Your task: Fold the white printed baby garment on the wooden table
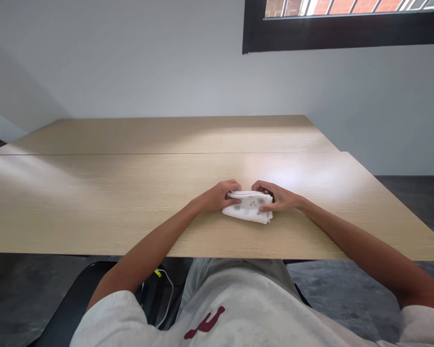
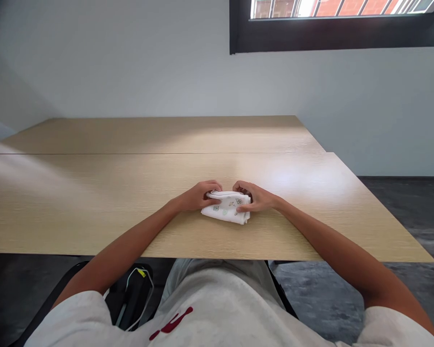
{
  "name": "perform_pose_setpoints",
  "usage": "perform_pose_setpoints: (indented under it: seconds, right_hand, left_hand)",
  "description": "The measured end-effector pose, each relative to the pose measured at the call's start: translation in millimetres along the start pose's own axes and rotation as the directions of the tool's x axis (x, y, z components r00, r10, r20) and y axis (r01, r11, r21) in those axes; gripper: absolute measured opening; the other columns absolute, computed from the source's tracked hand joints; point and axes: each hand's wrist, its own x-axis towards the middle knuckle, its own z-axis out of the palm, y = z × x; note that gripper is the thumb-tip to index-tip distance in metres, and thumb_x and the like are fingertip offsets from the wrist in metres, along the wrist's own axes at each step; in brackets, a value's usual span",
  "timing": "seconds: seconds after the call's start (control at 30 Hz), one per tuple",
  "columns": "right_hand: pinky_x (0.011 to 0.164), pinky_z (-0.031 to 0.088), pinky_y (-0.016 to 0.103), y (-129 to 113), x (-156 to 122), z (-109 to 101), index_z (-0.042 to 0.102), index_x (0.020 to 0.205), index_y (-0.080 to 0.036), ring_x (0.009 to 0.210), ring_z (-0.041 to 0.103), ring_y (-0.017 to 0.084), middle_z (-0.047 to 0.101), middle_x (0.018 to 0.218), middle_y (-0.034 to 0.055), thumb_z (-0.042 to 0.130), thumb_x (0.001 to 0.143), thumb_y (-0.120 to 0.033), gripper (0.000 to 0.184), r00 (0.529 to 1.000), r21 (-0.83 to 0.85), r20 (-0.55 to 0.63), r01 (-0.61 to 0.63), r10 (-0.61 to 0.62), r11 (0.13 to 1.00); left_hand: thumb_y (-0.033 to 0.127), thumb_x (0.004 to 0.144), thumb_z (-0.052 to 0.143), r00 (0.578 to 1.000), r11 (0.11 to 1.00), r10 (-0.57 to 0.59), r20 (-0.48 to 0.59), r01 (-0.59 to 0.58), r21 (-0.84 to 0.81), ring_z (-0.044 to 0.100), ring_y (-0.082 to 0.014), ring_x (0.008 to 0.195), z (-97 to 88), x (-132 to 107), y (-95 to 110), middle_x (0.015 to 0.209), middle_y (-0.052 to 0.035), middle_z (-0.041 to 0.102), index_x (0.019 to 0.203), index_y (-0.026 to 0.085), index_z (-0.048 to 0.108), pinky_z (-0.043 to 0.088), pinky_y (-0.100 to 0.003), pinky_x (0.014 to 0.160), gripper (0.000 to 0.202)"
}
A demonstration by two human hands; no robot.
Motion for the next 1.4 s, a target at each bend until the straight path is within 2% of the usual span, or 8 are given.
perform_pose_setpoints:
  seconds: [0.2,0.4,0.53,0.67,0.83,0.97,1.07,1.4]
  right_hand:
    - [0.065,0.040,0.026,-4,-1,4,0.053,0.118,-0.019,0.078,0.049,0.015,0.055,0.092,0.0023,0.075,0.076,-0.055,0.059,0.999,0.071,-0.003,0.055,-0.055,0.996]
    - [0.069,0.043,0.028,-8,0,18,0.056,0.108,-0.019,0.078,0.050,0.015,0.056,0.093,0.0040,0.070,0.084,-0.050,0.042,0.993,-0.034,-0.099,0.064,-0.067,0.997]
    - [0.073,0.048,0.031,-4,0,20,0.061,0.114,-0.017,0.083,0.055,0.017,0.057,0.108,0.0099,0.061,0.092,-0.049,0.039,0.992,-0.166,-0.048,0.105,-0.114,0.980]
    - [0.085,0.050,0.037,1,-2,20,0.048,0.135,-0.020,0.101,0.056,0.023,0.055,0.119,0.0132,0.062,0.091,-0.048,0.054,0.988,-0.286,-0.071,0.115,-0.140,0.951]
    - [0.079,0.050,0.035,9,0,20,0.050,0.117,-0.021,0.092,0.057,0.020,0.059,0.108,0.0082,0.068,0.087,-0.042,0.040,0.959,-0.291,-0.229,0.096,-0.167,0.952]
    - [0.081,0.051,0.035,13,2,21,0.053,0.124,-0.022,0.092,0.058,0.019,0.059,0.115,0.0101,0.065,0.089,-0.035,0.039,0.957,-0.325,-0.192,0.149,-0.220,0.934]
    - [0.079,0.052,0.034,13,2,22,0.052,0.128,-0.023,0.091,0.059,0.019,0.060,0.113,0.0099,0.065,0.089,-0.032,0.042,0.937,-0.327,-0.247,0.160,-0.248,0.931]
    - [0.072,0.050,0.030,11,3,24,0.054,0.113,-0.021,0.081,0.058,0.015,0.062,0.100,0.0060,0.064,0.088,-0.028,0.028,0.931,-0.254,-0.305,0.125,-0.202,0.959]
  left_hand:
    - [0.013,0.095,0.043,0.967,0.934,0.205,-0.148,-0.149,0.325,0.059,-0.0208,0.107,4.9,1,3,0.119,-0.0125,0.058,0.101,0.018,0.062,0.050,-0.033,0.090,0.021]
    - [0.008,0.093,0.047,0.952,0.856,0.255,-0.172,-0.139,0.498,0.058,-0.0220,0.103,0.0,2,-4,0.109,-0.0102,0.063,0.096,0.019,0.063,0.049,-0.037,0.091,0.020]
    - [0.005,0.091,0.045,0.943,0.865,0.288,-0.165,-0.182,0.468,0.058,-0.0198,0.098,1.7,3,-6,0.103,-0.0087,0.065,0.095,0.018,0.060,0.051,-0.033,0.087,0.020]
    - [0.007,0.091,0.046,0.910,0.880,0.345,-0.228,-0.230,0.417,0.058,-0.0191,0.095,2.1,2,-2,0.102,-0.0092,0.064,0.090,0.018,0.053,0.052,-0.031,0.081,0.013]
    - [0.010,0.091,0.050,0.883,0.906,0.354,-0.308,-0.241,0.349,0.058,-0.0181,0.092,3.2,1,6,0.100,-0.0097,0.063,0.086,0.019,0.047,0.052,-0.031,0.079,0.011]
    - [0.009,0.088,0.052,0.897,0.929,0.317,-0.309,-0.229,0.291,0.059,-0.0185,0.095,7.0,0,9,0.102,-0.0104,0.062,0.086,0.020,0.046,0.052,-0.031,0.081,0.012]
    - [0.009,0.086,0.052,0.912,0.942,0.288,-0.294,-0.213,0.261,0.059,-0.0190,0.097,8.6,0,9,0.104,-0.0111,0.062,0.086,0.020,0.046,0.052,-0.032,0.082,0.012]
    - [0.010,0.087,0.052,0.915,0.943,0.293,-0.278,-0.229,0.240,0.058,-0.0187,0.095,11.2,0,9,0.104,-0.0112,0.061,0.086,0.020,0.045,0.052,-0.032,0.081,0.012]
